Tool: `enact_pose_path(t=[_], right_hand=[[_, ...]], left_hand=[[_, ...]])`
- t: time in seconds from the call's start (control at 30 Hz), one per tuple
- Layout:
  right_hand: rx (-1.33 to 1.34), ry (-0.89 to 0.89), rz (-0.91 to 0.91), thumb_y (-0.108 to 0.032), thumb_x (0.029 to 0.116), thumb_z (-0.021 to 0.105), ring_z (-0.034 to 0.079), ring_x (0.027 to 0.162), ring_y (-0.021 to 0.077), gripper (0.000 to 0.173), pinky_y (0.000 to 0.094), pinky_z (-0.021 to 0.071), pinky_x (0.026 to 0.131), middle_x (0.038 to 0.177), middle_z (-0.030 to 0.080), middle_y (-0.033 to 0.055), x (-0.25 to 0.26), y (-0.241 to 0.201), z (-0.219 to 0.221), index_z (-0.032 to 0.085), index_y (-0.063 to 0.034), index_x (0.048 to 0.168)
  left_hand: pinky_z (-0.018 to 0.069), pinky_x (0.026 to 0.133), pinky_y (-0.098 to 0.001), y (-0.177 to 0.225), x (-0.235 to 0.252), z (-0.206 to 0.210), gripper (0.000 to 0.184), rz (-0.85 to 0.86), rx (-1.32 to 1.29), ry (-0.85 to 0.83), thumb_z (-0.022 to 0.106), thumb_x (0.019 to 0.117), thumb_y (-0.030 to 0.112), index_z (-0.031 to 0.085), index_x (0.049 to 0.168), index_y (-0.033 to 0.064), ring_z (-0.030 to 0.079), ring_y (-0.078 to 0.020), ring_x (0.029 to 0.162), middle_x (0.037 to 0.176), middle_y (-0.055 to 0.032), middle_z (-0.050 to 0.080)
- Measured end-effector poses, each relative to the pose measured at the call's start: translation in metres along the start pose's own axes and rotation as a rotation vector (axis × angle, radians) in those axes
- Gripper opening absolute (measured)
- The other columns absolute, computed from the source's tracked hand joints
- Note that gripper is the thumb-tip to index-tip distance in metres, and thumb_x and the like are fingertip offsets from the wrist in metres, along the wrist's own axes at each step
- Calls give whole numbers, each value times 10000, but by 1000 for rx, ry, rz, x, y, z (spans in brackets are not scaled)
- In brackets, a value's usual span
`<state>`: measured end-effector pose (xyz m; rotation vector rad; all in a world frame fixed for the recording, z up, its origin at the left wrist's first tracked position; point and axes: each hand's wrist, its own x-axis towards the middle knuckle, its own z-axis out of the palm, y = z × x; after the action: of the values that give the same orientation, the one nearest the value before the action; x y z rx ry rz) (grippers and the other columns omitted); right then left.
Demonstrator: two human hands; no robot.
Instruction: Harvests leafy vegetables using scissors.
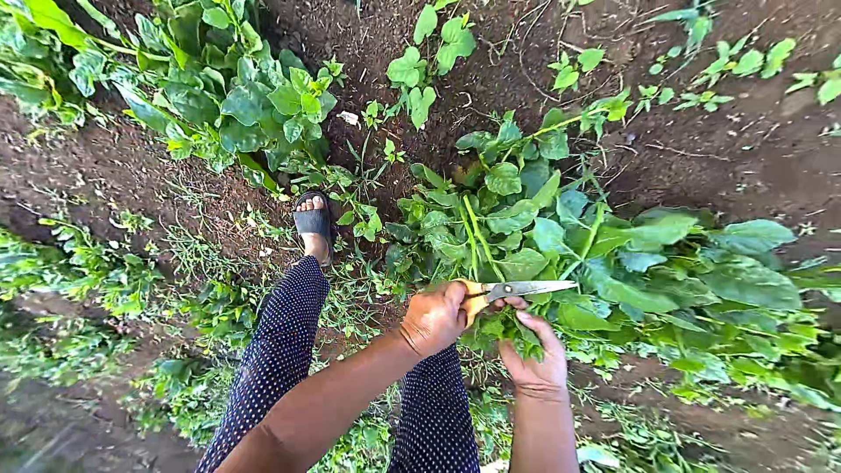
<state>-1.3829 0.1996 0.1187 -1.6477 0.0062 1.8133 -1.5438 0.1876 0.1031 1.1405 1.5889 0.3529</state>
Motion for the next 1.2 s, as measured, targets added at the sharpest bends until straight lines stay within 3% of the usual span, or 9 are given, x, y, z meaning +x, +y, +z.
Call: enact_pose_path(t=[0.13,0.2,0.3,0.33,0.43,0.57,0.83,1.0,1.2], right_hand=[[52,-15,104,-276,767,797,726,848,95,214,281,616,723,938,764,6,-7,18,-12,780,-172,953],[105,-2,82,-273,767,802,725,860,97,215,281,614,755,932,763,8,-9,26,-18,779,-165,951],[200,-16,55,-250,797,776,735,848,131,165,302,626,743,910,759,18,-8,29,-37,793,-168,939],[204,-18,58,-259,800,776,738,840,150,165,325,632,725,906,758,23,-7,29,-47,795,-171,938],[158,-23,80,-313,787,793,741,827,160,193,367,638,711,905,759,9,-7,27,-71,804,-206,948],[176,-74,56,-293,794,790,747,864,168,196,379,636,803,907,766,15,-4,29,-80,809,-185,957],[234,-102,57,-269,807,791,743,885,154,195,342,631,803,923,764,24,-6,30,-77,806,-161,969],[235,-91,88,-261,793,802,747,884,162,207,328,633,782,928,768,33,-8,26,-71,809,-156,971],[206,-84,78,-270,788,802,747,870,144,202,299,634,751,917,769,27,-13,24,-66,811,-162,958]], left_hand=[[613,668,-505,-1,-9,12,163,35,18,62,700,809,-8,691,964,-55,756,-349,780,878,-202,739],[609,676,-522,2,-10,6,185,-22,9,-21,692,828,9,692,1000,-61,755,-361,788,885,-210,739],[554,942,-535,7,22,-42,370,-309,-108,-449,635,991,150,597,1300,-48,711,-357,1047,1128,-230,711],[544,976,-508,-1,40,-57,406,-378,-158,-538,625,1015,181,565,1353,-36,697,-327,1076,1170,-219,699],[550,873,-415,-36,95,-75,370,-577,-274,-748,486,1104,238,543,1367,-17,673,-239,991,1164,-189,678],[540,757,-367,-76,141,-68,522,-885,-443,-921,342,1120,453,595,1220,7,673,-187,867,1033,-125,700],[537,629,-273,-85,160,-59,466,-974,-627,-928,389,1105,450,607,1042,43,688,-148,734,882,-96,715],[547,642,-272,-81,166,-42,456,-973,-708,-869,401,1107,432,597,1082,21,678,-159,726,886,-109,689],[502,613,-230,-76,163,-36,232,-932,-665,-795,461,1102,225,599,1077,41,593,-88,648,806,-31,621]])
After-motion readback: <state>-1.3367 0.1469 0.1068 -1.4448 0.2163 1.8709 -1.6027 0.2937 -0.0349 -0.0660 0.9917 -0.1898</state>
